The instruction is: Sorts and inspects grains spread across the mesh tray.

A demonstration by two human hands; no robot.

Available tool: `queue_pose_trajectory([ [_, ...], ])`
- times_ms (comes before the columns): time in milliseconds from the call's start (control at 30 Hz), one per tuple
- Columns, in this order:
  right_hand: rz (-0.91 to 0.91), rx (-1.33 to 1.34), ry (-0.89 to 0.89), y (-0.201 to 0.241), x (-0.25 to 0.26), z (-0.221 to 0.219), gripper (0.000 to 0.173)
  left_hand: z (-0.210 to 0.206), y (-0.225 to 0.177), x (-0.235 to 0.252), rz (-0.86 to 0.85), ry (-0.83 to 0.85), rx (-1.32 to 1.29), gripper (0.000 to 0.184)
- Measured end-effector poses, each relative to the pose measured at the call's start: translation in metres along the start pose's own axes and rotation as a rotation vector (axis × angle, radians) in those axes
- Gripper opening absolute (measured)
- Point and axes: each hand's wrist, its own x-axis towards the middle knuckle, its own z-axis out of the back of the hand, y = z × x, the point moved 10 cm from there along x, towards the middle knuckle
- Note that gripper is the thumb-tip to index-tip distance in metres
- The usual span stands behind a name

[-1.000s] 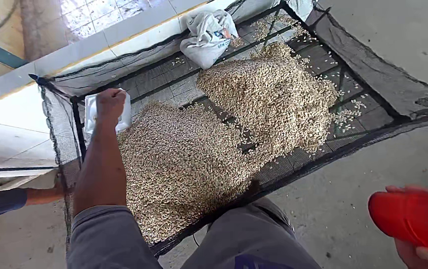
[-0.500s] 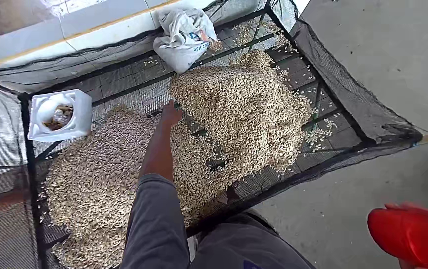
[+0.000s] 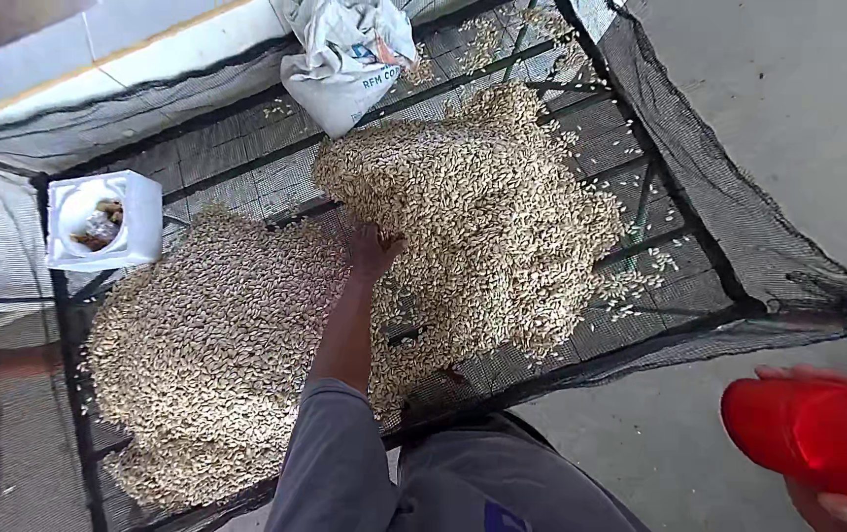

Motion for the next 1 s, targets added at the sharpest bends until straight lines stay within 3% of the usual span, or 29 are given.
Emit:
queue_pose_trajectory([
  [133, 0.035, 0.032, 0.020, 0.002, -0.001, -0.012, 0.096, -0.017, -0.007, -0.011, -0.057, 0.013, 0.043, 0.099],
  [267, 0.059, 0.036, 0.013, 0.013, -0.017, -0.031, 0.097, -0.033, -0.026, -0.042, -0.201, 0.001, 0.151, 0.075],
  [433, 0.067, 0.002, -0.008, 0.031, -0.043, -0.057, 0.094, -0.079, -0.037, -0.108, -0.312, 0.255, 0.321, 0.095],
  [567, 0.075, 0.000, -0.020, 0.039, -0.069, -0.078, 0.095, -0.091, -0.031, -0.152, -0.450, 0.382, 0.479, 0.066],
  [767, 0.115, 0.005, -0.080, 0.054, -0.116, -0.102, 0.094, -0.035, 0.007, -0.178, -0.395, 0.578, 0.718, 0.052],
  [900, 0.143, 0.050, -0.113, 0.056, -0.145, -0.114, 0.094, 0.017, 0.026, -0.172, -0.291, 0.539, 0.837, 0.045],
  [1000, 0.157, 0.037, -0.120, 0.056, -0.158, -0.118, 0.094, 0.076, 0.039, -0.160, -0.254, 0.469, 0.755, 0.041],
])
